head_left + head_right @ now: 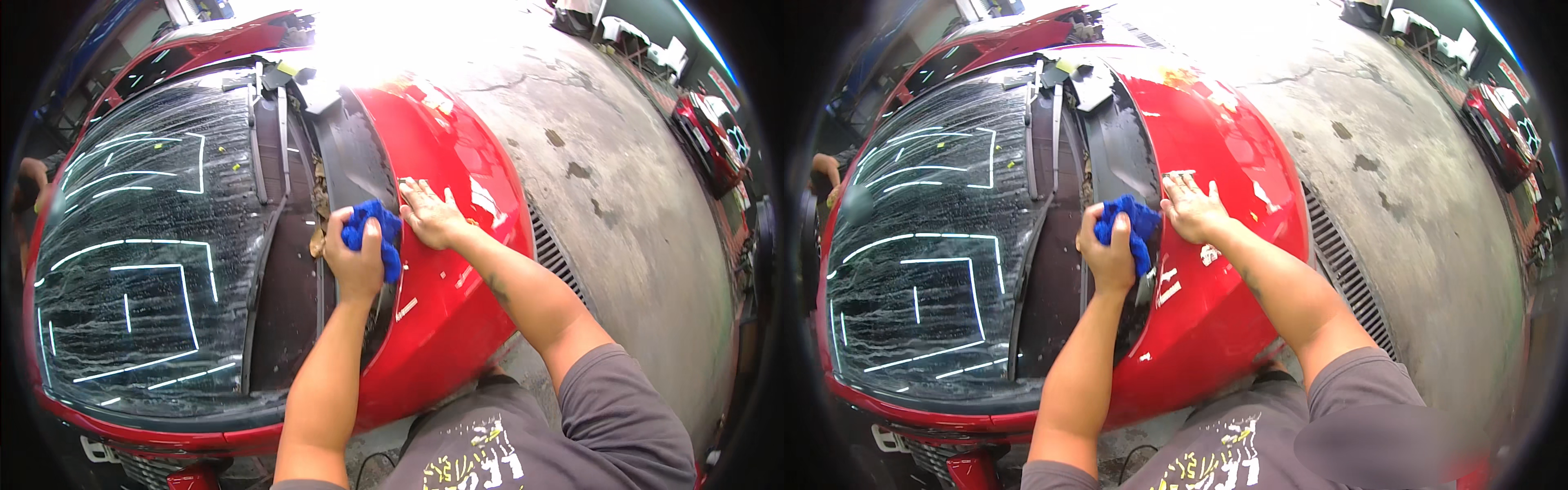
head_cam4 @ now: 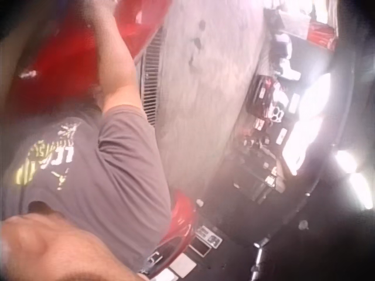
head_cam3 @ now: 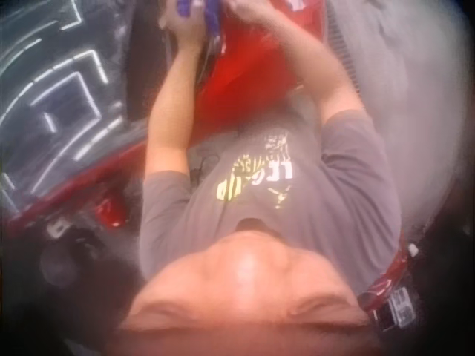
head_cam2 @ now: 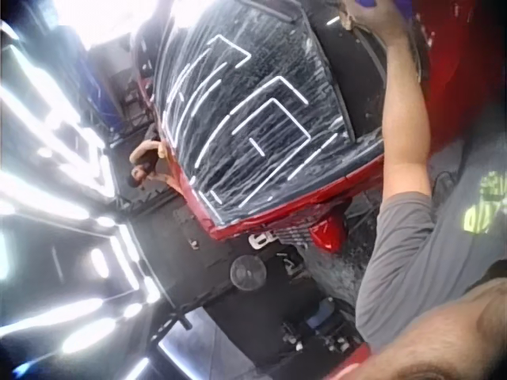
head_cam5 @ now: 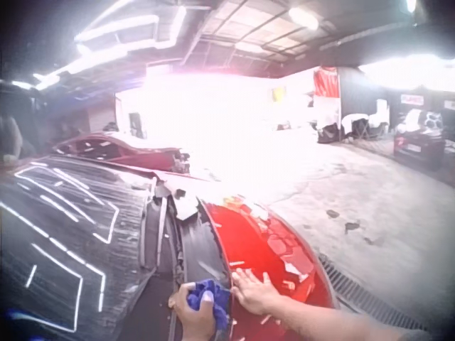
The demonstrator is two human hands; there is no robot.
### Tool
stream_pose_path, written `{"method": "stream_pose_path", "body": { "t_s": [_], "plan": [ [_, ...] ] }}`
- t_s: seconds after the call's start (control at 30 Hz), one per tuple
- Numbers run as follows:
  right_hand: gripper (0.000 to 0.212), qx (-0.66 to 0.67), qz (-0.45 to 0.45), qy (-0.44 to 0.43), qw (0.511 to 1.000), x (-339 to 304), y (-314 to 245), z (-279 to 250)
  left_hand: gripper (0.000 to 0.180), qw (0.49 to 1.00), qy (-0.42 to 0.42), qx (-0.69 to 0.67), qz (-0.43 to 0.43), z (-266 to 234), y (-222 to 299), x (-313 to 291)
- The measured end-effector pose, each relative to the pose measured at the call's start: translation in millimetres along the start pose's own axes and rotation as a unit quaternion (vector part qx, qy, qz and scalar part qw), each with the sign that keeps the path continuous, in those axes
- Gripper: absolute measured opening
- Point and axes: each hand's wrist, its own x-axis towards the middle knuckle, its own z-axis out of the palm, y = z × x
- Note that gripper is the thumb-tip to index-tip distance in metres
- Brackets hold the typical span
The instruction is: The person scrubs the hood of a red car with a sanding block and wipes the surface with a blue cloth. They repeatedly dip the sanding block into a bucket of water and continue scrubbing and wiping different sections of the hood.
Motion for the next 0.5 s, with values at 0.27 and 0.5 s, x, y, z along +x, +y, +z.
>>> {"method": "stream_pose_path", "body": {
  "t_s": [0.27,0.5],
  "plan": [
    [0.071,0.012,-0.084,0.010,0.996,195.0,50.8,-29.4,0.031,0.993,-0.037,0.025,-0.106,-7.9,13.8,-2.9],
    [0.068,0.022,-0.095,0.036,0.995,336.4,45.5,-57.6,0.043,0.994,-0.069,0.051,-0.066,-17.8,12.6,-4.9]
  ]
}}
